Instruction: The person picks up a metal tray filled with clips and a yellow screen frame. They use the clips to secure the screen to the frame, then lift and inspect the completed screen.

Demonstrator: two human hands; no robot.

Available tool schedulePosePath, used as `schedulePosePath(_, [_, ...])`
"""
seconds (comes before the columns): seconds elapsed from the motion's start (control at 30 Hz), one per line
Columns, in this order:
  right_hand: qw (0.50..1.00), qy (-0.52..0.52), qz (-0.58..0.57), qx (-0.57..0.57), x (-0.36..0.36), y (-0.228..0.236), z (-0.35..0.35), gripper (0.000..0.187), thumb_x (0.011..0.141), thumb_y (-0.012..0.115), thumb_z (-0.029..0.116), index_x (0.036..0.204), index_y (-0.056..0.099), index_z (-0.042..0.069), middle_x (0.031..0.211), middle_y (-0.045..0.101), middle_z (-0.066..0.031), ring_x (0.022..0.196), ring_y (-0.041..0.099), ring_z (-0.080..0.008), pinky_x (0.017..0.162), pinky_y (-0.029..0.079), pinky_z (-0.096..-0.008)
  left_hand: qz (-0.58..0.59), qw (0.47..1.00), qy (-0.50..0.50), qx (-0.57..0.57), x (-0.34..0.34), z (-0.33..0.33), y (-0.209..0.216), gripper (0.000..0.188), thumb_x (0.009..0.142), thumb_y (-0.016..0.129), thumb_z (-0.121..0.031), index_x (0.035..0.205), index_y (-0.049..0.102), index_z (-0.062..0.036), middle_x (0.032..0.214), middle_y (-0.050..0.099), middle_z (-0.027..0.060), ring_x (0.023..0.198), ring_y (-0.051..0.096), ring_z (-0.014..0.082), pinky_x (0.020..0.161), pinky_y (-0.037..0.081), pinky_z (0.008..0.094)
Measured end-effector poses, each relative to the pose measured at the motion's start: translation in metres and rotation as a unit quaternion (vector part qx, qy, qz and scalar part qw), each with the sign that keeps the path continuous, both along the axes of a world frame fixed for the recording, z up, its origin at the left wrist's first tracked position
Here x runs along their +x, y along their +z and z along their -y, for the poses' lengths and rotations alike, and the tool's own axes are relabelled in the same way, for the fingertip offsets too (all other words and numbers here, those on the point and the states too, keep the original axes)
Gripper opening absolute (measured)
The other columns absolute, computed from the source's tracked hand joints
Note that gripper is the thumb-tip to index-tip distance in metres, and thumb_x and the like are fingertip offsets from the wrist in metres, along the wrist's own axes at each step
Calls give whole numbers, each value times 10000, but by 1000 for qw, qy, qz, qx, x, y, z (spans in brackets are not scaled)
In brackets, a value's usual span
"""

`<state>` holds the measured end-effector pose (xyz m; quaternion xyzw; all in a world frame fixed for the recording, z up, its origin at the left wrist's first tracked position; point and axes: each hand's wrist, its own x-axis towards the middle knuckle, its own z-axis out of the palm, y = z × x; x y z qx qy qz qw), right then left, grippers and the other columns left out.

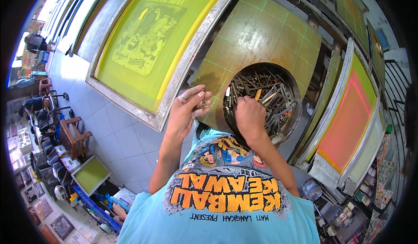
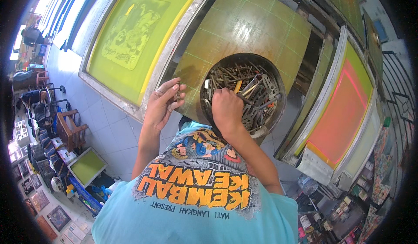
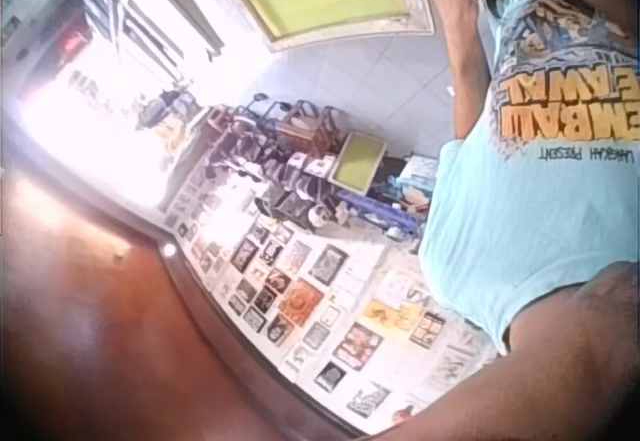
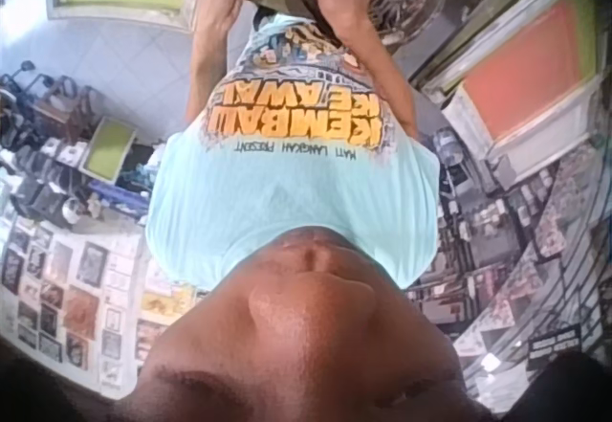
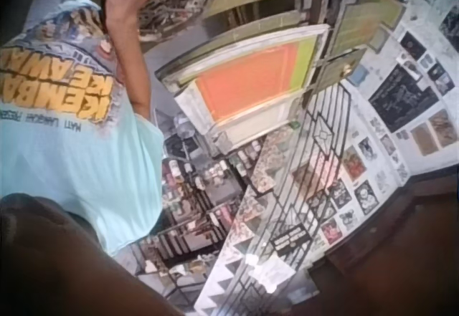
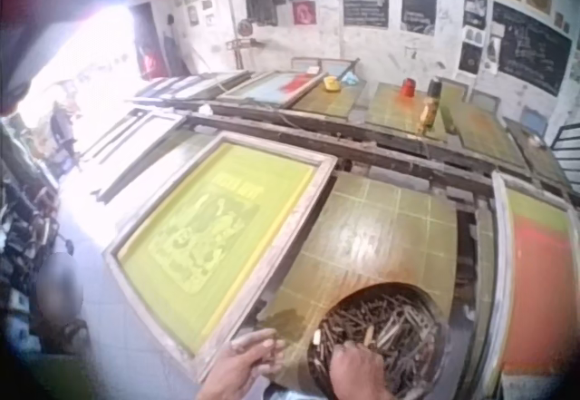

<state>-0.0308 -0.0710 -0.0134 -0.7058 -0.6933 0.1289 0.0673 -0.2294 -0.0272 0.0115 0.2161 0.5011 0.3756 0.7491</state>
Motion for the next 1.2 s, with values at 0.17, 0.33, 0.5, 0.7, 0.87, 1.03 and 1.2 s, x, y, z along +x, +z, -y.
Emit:
schedulePosePath(0.17, [999, 21, 24, 6, -5, -3, 4, 91, 822, 587, 64, 813, 658, 7, 865, 651, -146, 853, 680, -297, 677, 564, -409, -5, 1000, 0, 3, -3, 0, -1, 388, 969, 612, -119, 1311, 520, 38, 1097, 674, 130, 886, 690, 148, 725, 625, 234])
schedulePosePath(0.33, [997, 17, -74, 2, 2, 2, 2, 93, 841, 579, 77, 811, 653, 29, 848, 641, -143, 839, 676, -320, 692, 557, -433, -8, 1000, 14, -2, -7, 3, -1, 378, 973, 606, -118, 1310, 528, 34, 1106, 676, 130, 897, 691, 150, 732, 623, 239])
schedulePosePath(0.5, [995, 58, -86, -9, 8, -5, -1, 116, 855, 554, 89, 829, 651, 31, 841, 635, -147, 812, 685, -320, 677, 548, -441, -13, 1000, 7, -7, -2, 4, -2, 379, 972, 607, -118, 1312, 530, 32, 1104, 677, 127, 897, 690, 148, 727, 622, 240])
schedulePosePath(0.7, [995, 79, -23, -62, -3, 6, -13, 162, 800, 579, 84, 711, 709, 43, 725, 687, -174, 705, 705, -327, 635, 554, -428, -8, 1000, 4, -7, 3, 2, 2, 388, 968, 612, -116, 1316, 524, 32, 1100, 676, 126, 889, 687, 143, 725, 621, 238])
schedulePosePath(0.87, [994, 63, -38, -78, -4, 8, -13, 169, 798, 573, 80, 727, 716, 25, 747, 696, -191, 724, 709, -343, 644, 556, -445, -17, 1000, 14, -8, 3, 4, 3, 383, 965, 615, -114, 1308, 530, 33, 1095, 675, 125, 888, 685, 141, 723, 622, 239])
schedulePosePath(1.03, [995, -6, -51, -81, -3, 0, -8, 180, 811, 563, 70, 746, 714, -3, 776, 698, -213, 758, 709, -374, 659, 558, -465, -18, 1000, 11, -5, 0, 5, 2, 375, 969, 613, -121, 1303, 534, 29, 1087, 678, 121, 885, 685, 140, 725, 620, 241])
schedulePosePath(1.2, [993, -30, -52, -99, -6, -1, -14, 144, 798, 593, 59, 751, 711, -9, 780, 692, -229, 773, 702, -392, 681, 556, -478, -20, 1000, 10, -4, 2, 7, 2, 370, 972, 610, -123, 1302, 536, 28, 1090, 680, 120, 885, 686, 139, 728, 616, 241])
